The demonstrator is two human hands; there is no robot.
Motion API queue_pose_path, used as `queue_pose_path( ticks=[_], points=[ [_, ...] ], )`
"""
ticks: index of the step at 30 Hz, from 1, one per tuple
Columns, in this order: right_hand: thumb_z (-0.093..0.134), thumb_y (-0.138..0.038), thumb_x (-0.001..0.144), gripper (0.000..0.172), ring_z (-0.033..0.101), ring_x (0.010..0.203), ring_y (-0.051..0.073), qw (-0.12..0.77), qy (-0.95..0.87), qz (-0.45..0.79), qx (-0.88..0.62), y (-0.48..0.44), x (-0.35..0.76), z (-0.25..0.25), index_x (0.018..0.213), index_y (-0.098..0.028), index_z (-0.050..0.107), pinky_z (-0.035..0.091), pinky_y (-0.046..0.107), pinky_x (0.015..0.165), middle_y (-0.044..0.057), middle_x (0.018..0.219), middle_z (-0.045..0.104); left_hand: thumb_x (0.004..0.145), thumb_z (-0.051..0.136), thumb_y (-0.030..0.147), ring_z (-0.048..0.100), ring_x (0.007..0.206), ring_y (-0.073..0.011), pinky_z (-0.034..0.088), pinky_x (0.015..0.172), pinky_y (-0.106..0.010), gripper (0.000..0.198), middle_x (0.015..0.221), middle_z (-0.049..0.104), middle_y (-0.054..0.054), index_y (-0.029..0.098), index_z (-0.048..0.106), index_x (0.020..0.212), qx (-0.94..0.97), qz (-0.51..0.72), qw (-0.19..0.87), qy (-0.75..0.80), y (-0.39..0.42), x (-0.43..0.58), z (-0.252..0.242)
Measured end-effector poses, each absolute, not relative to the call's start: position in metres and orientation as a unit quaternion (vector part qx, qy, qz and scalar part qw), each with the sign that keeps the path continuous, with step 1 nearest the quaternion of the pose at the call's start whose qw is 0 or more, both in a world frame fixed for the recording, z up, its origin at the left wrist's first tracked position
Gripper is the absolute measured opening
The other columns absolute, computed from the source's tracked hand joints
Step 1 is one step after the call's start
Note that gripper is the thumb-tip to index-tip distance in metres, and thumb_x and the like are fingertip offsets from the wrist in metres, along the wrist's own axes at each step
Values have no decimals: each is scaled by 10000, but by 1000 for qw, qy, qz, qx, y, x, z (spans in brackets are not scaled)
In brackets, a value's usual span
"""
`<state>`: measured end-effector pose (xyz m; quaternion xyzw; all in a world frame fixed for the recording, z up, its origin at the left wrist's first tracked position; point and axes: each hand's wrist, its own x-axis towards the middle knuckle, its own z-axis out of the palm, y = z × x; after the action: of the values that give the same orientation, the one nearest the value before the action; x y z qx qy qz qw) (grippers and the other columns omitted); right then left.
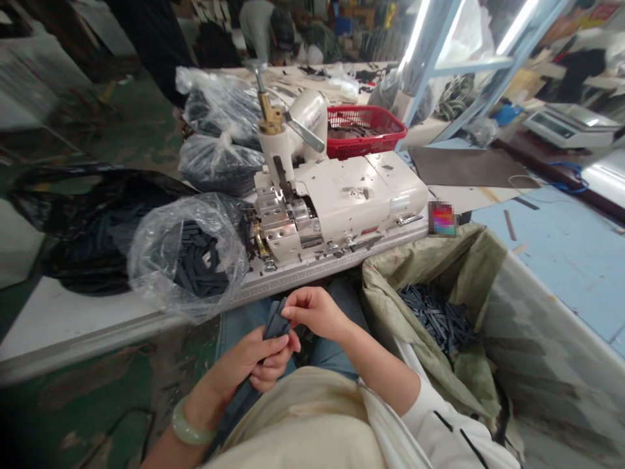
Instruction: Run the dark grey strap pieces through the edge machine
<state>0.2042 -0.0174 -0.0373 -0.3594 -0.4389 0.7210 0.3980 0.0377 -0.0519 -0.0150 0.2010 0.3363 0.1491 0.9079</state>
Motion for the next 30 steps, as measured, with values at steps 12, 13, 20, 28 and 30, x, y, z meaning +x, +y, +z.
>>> queue_pose_path(
  ticks=[12,13,20,28,30],
  points=[
    [803,-420,637,308,489,447,58,585,-278,566,-510,-1,232,-38,692,-155,656,510,182,468,-58,524,553,785,701,393,132,384,2,132,340,-120,288,518,293,109,139,650,911,191,252,868,384,-41,17,-11],
    [803,-424,635,312,489,449,58,586,-276,565,-512,-1,231,-38,689,-155,656,513,182,467,-58,526,553,775,709,405,134,387,1,136,340,-118,308,518,284,112,138,650,915,191,267,862,387,-40,18,-12],
    [791,-412,673,288,528,458,59,576,-293,562,-517,-6,223,-42,684,-153,664,535,177,477,-49,543,582,735,747,406,139,379,0,141,334,-111,309,484,241,125,131,615,784,200,310,834,411,-42,28,-9],
    [782,-422,695,307,640,534,94,561,-269,653,-432,-12,227,-32,845,-158,742,581,184,543,10,620,683,737,733,380,148,364,2,155,330,-110,287,458,255,126,141,578,706,213,353,795,445,-41,24,-10],
    [771,-440,706,339,682,605,119,551,-256,682,-407,-15,228,-28,898,-162,746,585,184,542,48,720,726,726,738,380,147,359,4,157,328,-111,291,456,258,126,141,575,698,220,359,788,449,-40,22,-9]
  ],
)
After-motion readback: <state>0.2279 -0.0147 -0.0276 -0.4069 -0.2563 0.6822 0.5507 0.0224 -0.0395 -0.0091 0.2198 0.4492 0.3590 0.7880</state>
